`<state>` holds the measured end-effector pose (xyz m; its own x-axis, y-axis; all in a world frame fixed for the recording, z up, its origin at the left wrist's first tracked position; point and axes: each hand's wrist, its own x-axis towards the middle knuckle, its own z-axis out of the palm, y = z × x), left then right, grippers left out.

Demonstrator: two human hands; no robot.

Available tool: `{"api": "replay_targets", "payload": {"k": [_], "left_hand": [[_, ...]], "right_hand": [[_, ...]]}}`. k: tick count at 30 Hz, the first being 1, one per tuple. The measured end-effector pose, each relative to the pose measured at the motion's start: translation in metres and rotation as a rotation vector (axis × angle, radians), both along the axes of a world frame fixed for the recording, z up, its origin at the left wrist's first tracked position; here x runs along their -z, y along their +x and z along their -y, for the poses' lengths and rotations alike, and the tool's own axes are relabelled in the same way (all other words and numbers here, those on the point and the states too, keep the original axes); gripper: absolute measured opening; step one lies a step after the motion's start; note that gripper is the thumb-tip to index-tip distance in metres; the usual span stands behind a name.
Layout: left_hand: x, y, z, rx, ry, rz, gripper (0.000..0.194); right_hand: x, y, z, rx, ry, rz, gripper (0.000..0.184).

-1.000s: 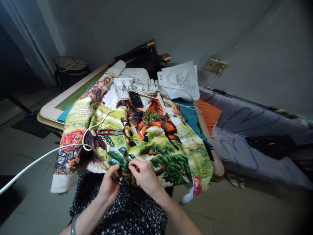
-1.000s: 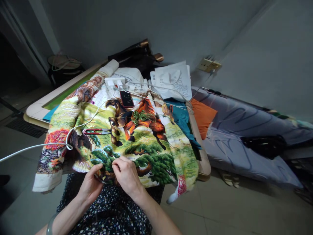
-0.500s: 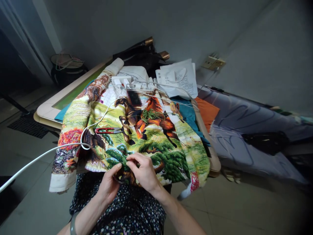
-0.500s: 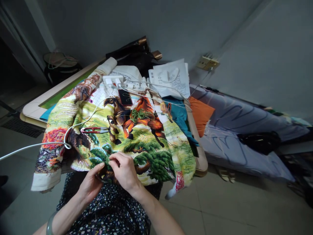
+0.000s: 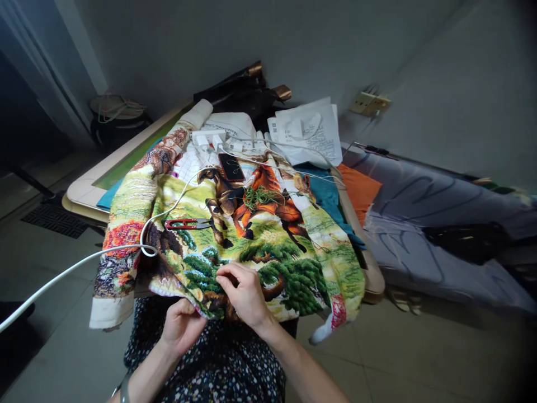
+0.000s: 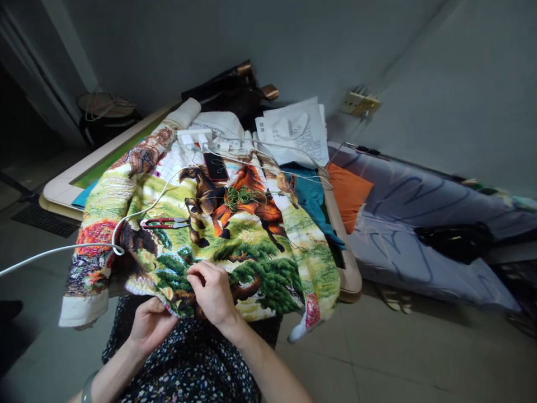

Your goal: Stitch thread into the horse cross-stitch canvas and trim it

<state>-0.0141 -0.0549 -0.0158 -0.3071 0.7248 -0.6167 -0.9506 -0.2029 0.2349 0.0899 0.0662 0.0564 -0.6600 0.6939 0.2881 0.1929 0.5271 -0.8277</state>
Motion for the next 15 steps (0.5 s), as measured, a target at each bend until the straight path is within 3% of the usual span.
{"api": "replay_targets", "payload": {"k": [3, 7, 11, 15], "left_hand": [[0.000, -0.001, 0.000, 0.019, 0.030, -0.043, 0.028], [-0.012, 0.001, -0.004, 0.086, 0.057, -0.099, 0.017], [-0.025, 0.008, -0.017, 0.104, -0.055, -0.196, 0.021], [-0.028, 0.013, -0.026, 0.070, -0.138, -0.255, 0.021]], "right_hand": [[0.002, 0.003, -0.001, 0.016, -0.004, 0.013, 0.015], [0.001, 0.006, -0.003, -0.002, 0.019, 0.024, 0.015], [-0.001, 0.005, 0.006, -0.026, 0.104, 0.054, 0.016], [0.004, 0.008, 0.017, 0.066, 0.131, -0.036, 0.023]]}}
